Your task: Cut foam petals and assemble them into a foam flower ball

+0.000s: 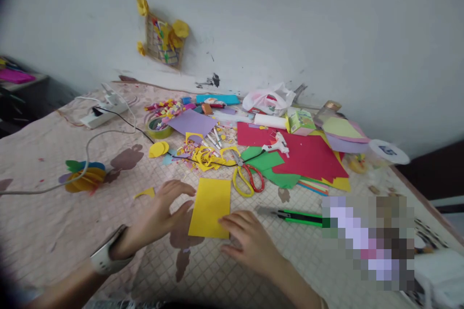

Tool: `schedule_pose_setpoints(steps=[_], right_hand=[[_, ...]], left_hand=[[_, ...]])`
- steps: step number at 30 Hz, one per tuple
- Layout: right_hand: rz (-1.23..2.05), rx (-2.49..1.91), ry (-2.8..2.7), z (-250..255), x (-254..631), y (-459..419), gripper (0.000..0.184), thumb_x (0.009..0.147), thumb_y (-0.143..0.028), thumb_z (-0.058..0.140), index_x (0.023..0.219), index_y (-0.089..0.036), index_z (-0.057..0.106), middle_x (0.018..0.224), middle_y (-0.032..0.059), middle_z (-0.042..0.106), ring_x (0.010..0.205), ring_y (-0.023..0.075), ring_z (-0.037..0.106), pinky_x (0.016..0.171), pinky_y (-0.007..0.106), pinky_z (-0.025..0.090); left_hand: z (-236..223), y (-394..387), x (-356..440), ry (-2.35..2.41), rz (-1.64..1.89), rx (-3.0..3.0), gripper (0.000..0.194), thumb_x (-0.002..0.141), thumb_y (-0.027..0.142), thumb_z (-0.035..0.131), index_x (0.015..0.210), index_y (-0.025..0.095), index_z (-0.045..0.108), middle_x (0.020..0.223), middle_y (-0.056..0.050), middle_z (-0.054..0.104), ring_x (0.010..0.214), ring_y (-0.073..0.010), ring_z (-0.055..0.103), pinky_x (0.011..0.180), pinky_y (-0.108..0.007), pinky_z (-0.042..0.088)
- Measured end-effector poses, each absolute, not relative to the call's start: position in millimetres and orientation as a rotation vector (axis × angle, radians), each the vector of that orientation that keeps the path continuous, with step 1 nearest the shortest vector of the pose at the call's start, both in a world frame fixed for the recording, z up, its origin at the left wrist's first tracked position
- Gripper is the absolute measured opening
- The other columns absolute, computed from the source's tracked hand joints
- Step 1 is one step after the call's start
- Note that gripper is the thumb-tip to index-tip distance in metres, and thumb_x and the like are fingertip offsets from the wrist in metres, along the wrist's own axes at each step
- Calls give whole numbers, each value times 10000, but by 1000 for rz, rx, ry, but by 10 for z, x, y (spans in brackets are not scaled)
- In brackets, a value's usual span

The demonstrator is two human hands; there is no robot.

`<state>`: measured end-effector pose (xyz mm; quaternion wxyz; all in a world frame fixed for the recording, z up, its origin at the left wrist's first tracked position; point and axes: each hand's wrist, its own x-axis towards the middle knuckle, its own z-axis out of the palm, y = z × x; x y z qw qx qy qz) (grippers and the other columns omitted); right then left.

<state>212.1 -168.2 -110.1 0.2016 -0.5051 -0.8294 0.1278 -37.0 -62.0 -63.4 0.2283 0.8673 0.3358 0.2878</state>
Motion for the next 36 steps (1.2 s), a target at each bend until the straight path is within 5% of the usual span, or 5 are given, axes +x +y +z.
schedule_pose_setpoints(steps=[4,10,15,24,36], right_hand=[[211,-1746,-2127,-1158,2832,-1829,291,897,-275,610,1181,-222,643,1141,105,727,1063,283,665,925,494,527],[211,-2000,-2060,-1380,3806,-2061,464,861,-390,649,1266,-171,593,1275,180,636,1178,342,599,985,542,483],[285,-1942,-2028,-1299,3781,-2102,264,905,-359,597,1104,-197,659,1128,140,697,1059,310,660,938,522,518],[695,-1877,-2044,-914,3076,-2103,263,955,-342,554,1162,-221,661,1091,93,712,1003,253,682,887,410,552],[1013,-1846,-2077,-708,2975,-1998,323,985,-440,462,1106,-230,675,1034,88,705,996,272,666,892,451,524]], left_hand=[[-872,-610,-187,948,509,2477,354,806,253,675,1147,193,599,1206,-113,660,1156,-296,586,994,-500,452],[-1041,-758,43,751,-12,2595,1067,576,590,820,1474,257,349,1581,-198,268,1453,-465,150,1106,-704,156],[-1166,-818,57,797,106,2566,839,720,457,768,1441,233,401,1553,-197,336,1451,-411,224,1119,-686,176],[-1334,-860,-125,875,752,2371,303,826,216,667,1119,202,590,1333,-149,586,1234,-283,575,1016,-489,499],[-1435,-827,-187,858,886,2324,238,839,182,666,1068,210,605,1317,-122,590,1202,-252,596,984,-437,540]])
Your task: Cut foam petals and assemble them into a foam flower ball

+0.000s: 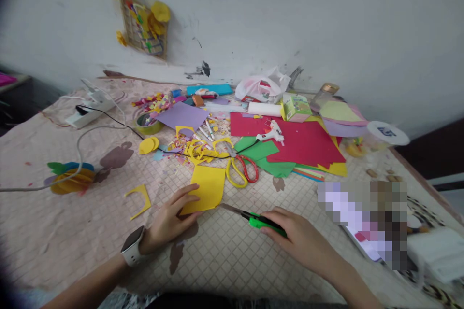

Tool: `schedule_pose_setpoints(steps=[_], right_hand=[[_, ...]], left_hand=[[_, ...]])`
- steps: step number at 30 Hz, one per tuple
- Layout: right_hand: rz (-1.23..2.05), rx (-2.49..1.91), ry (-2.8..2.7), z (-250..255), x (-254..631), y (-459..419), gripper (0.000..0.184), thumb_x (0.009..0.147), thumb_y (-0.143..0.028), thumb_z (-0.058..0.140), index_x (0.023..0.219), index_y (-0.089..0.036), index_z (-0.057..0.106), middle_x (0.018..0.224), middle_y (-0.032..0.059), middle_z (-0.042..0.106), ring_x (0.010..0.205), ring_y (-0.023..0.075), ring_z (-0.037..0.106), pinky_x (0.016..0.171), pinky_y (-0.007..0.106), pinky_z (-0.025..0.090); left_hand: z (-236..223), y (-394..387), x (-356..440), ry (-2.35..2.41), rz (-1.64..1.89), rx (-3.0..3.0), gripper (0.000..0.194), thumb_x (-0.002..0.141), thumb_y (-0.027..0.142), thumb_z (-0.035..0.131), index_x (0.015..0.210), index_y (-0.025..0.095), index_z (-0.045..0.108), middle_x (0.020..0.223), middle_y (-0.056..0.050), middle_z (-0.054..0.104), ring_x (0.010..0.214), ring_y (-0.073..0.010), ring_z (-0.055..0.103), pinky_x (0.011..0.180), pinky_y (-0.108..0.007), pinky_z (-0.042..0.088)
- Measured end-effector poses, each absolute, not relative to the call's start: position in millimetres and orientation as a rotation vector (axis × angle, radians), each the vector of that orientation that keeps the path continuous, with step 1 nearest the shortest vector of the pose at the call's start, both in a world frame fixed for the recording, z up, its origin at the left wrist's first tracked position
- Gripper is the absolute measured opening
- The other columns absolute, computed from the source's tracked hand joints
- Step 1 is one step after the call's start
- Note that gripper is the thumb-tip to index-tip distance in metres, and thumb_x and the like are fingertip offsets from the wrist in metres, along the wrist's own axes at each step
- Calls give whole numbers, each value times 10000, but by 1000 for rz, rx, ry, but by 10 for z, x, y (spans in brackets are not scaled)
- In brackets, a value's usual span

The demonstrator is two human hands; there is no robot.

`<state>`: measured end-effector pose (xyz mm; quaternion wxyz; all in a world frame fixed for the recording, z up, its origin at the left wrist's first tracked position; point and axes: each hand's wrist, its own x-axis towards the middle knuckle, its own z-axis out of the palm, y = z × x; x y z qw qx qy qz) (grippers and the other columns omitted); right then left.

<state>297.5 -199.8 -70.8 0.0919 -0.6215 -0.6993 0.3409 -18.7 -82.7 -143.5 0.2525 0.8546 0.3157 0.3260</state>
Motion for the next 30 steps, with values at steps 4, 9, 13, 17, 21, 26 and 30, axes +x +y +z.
schedule_pose_setpoints(steps=[4,9,13,17,21,26,30], right_hand=[[1000,-1855,-2076,-734,2992,-1983,314,980,-442,473,1091,-229,675,1033,90,706,985,271,667,884,453,524],[1000,-1848,-2082,-749,2998,-1982,309,976,-438,482,1081,-225,680,1017,91,710,964,266,672,870,443,530],[1018,-1852,-2092,-734,2994,-1974,299,974,-437,483,1066,-237,685,1050,86,712,969,264,673,861,429,533],[1041,-1851,-2126,-723,2973,-1950,288,973,-419,501,1118,-242,676,1076,78,711,978,257,674,865,420,532],[1033,-1844,-2163,-752,2951,-1944,309,951,-414,551,1163,-220,665,1090,85,710,1008,261,668,877,414,528],[1011,-1852,-2188,-843,2936,-1984,286,930,-358,593,1173,-224,661,1101,87,708,1019,266,667,881,425,532],[974,-1863,-2177,-947,2902,-2029,277,920,-322,604,1168,-216,667,1093,90,706,1001,263,674,869,423,545]], left_hand=[[-1454,-823,-191,842,901,2330,246,842,187,667,1075,209,591,1314,-130,588,1204,-255,593,978,-444,542],[-1453,-814,-190,813,912,2352,232,855,209,661,1074,204,584,1307,-137,590,1209,-257,591,973,-446,545],[-1444,-818,-191,812,905,2356,221,864,233,655,1073,207,590,1308,-130,593,1212,-253,590,971,-435,549],[-1450,-825,-196,799,884,2378,245,858,249,670,1087,207,594,1322,-134,587,1231,-260,574,993,-445,534],[-1453,-827,-201,741,813,2436,303,828,259,711,1102,190,600,1340,-151,574,1277,-291,526,1017,-482,510],[-1388,-805,-192,713,679,2538,337,793,290,736,1085,167,621,1338,-165,580,1281,-314,503,1056,-528,450],[-1293,-706,-125,637,497,2685,543,783,497,712,1221,196,600,1418,-161,532,1328,-359,451,1120,-630,285]])
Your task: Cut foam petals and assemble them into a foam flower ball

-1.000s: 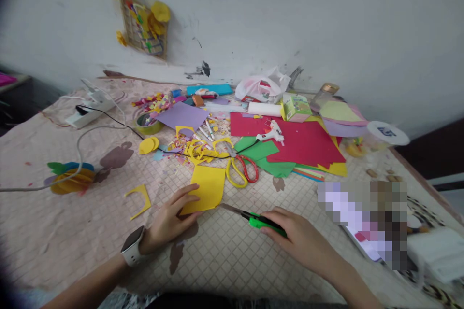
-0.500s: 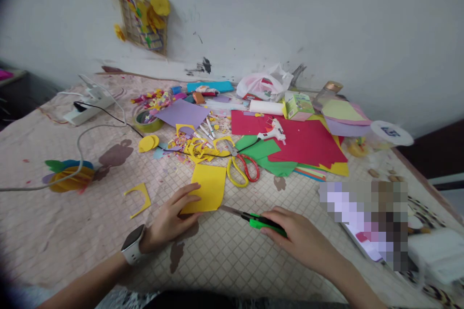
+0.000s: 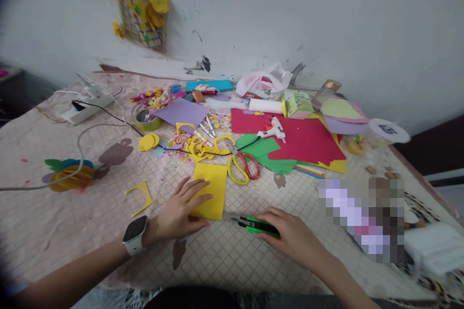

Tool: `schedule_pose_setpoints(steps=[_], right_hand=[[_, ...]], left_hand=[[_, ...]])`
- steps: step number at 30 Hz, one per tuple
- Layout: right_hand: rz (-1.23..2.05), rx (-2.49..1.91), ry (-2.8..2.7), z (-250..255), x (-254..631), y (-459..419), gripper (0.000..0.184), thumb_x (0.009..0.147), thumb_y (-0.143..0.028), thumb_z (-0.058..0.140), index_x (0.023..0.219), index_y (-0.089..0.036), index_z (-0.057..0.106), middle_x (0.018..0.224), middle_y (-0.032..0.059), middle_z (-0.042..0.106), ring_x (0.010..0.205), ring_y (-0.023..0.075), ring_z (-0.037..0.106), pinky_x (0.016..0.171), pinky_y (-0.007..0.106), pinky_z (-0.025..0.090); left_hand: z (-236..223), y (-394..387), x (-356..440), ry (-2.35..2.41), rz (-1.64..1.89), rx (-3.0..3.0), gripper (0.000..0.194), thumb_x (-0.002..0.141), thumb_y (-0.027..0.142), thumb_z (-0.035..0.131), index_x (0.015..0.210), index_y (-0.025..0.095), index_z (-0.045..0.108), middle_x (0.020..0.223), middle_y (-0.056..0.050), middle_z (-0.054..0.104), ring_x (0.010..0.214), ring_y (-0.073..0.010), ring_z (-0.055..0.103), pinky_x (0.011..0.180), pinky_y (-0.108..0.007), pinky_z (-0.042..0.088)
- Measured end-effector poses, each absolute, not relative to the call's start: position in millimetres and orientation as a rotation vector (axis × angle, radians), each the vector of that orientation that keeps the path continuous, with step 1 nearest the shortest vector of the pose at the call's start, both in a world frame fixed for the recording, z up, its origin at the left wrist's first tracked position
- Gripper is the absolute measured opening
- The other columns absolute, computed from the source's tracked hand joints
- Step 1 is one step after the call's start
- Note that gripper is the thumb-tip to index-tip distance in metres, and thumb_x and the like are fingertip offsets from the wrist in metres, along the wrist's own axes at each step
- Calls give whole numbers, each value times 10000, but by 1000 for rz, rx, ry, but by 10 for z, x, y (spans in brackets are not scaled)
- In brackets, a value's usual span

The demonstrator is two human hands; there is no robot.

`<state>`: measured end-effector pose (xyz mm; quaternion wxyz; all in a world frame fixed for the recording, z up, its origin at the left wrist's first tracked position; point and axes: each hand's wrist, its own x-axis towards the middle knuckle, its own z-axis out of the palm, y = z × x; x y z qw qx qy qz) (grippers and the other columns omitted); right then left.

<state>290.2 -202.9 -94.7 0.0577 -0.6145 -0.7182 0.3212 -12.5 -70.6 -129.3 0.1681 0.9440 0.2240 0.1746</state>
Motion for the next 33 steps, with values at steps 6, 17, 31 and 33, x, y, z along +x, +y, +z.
schedule_pose_setpoints(steps=[6,17,31,33], right_hand=[[870,-1811,-2098,-1138,2832,-2144,275,909,-310,623,1163,-217,669,1081,86,697,996,238,670,873,388,555],[641,-1673,-2133,-1309,2588,-2061,318,878,-185,627,1193,-220,655,1036,91,657,952,231,644,815,374,570],[625,-1540,-2141,-1373,2528,-2108,392,918,-182,574,1299,-270,596,1054,88,657,952,234,631,805,385,574],[623,-1539,-2138,-1386,2538,-2140,403,920,-185,577,1312,-278,586,1061,86,663,961,234,633,813,390,574]], left_hand=[[-1277,-515,23,162,225,2772,550,926,517,506,1432,316,435,1570,-40,357,1467,-308,242,1187,-591,88],[-1369,-493,42,124,251,2688,547,945,449,497,1467,332,382,1560,-56,371,1454,-307,281,1176,-590,129],[-1384,-490,48,135,220,2686,521,953,459,472,1455,347,392,1569,-40,357,1468,-298,245,1176,-567,140],[-1392,-488,48,133,221,2687,519,953,467,467,1452,339,402,1567,-48,360,1465,-301,250,1176,-567,137]])
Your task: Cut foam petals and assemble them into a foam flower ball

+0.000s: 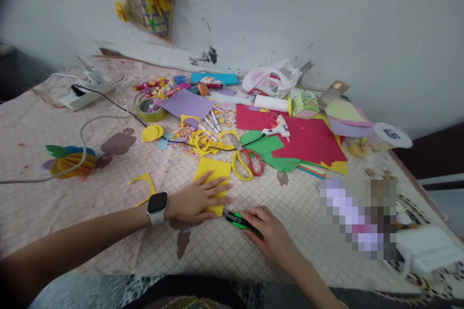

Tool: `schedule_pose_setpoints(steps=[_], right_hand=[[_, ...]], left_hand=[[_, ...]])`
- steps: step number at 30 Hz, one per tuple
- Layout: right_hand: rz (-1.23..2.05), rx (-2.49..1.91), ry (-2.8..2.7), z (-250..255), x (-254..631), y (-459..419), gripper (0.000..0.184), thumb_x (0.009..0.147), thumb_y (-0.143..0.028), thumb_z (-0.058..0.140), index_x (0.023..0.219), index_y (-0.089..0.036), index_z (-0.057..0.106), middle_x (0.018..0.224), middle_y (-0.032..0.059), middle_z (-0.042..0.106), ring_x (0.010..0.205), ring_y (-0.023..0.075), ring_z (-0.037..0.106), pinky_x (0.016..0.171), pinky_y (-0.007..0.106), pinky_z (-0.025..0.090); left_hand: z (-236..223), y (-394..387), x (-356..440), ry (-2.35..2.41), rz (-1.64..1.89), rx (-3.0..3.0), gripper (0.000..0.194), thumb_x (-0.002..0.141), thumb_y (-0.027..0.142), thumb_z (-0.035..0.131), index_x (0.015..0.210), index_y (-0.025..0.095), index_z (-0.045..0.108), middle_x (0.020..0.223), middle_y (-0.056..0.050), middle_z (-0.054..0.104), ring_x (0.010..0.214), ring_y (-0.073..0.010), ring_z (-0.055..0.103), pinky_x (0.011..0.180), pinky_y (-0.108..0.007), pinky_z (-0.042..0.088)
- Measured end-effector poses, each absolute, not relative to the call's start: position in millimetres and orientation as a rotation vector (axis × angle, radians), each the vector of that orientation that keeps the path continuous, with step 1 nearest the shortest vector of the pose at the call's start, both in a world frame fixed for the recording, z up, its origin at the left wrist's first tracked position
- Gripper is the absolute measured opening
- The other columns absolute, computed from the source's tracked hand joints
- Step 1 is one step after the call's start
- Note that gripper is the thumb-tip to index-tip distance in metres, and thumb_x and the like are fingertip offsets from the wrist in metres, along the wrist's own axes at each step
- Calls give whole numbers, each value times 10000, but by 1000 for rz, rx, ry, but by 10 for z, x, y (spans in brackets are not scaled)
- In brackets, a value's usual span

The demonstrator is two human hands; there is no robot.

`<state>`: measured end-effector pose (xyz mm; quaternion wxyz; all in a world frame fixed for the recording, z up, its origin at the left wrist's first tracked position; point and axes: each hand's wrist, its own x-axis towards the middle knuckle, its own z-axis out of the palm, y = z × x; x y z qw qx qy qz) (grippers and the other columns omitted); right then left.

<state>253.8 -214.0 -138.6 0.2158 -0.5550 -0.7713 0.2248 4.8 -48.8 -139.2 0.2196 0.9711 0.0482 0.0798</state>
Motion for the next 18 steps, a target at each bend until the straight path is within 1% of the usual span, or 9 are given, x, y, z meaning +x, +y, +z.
schedule_pose_setpoints(steps=[3,8,11,14,18], right_hand=[[624,-1552,-2125,-1398,2541,-2198,412,917,-191,577,1317,-292,585,1067,82,679,954,237,648,809,396,575],[626,-1585,-2075,-1405,2512,-2281,384,912,-210,582,1289,-278,613,1041,79,684,943,242,656,804,396,573],[608,-1587,-2065,-1411,2487,-2287,370,917,-206,576,1281,-264,615,1028,83,678,938,238,650,797,388,574],[576,-1583,-2071,-1406,2455,-2259,345,923,-215,575,1264,-238,627,1016,97,678,924,237,647,786,383,578],[574,-1577,-2074,-1379,2412,-2229,333,932,-230,564,1258,-247,629,1007,96,681,911,238,649,770,386,584]], left_hand=[[-1401,-487,47,137,237,2680,521,951,471,472,1452,346,400,1562,-42,372,1460,-296,266,1178,-559,140],[-1400,-486,41,132,284,2669,515,950,456,486,1448,353,402,1563,-29,368,1455,-291,282,1179,-546,152],[-1391,-486,42,127,271,2674,554,936,518,485,1453,338,399,1562,-47,369,1458,-303,270,1177,-555,145],[-1386,-486,47,118,247,2681,657,886,607,515,1458,306,401,1557,-76,376,1459,-324,260,1176,-560,135],[-1391,-482,51,117,254,2673,717,848,651,539,1462,309,395,1557,-73,378,1459,-331,257,1173,-556,151]])
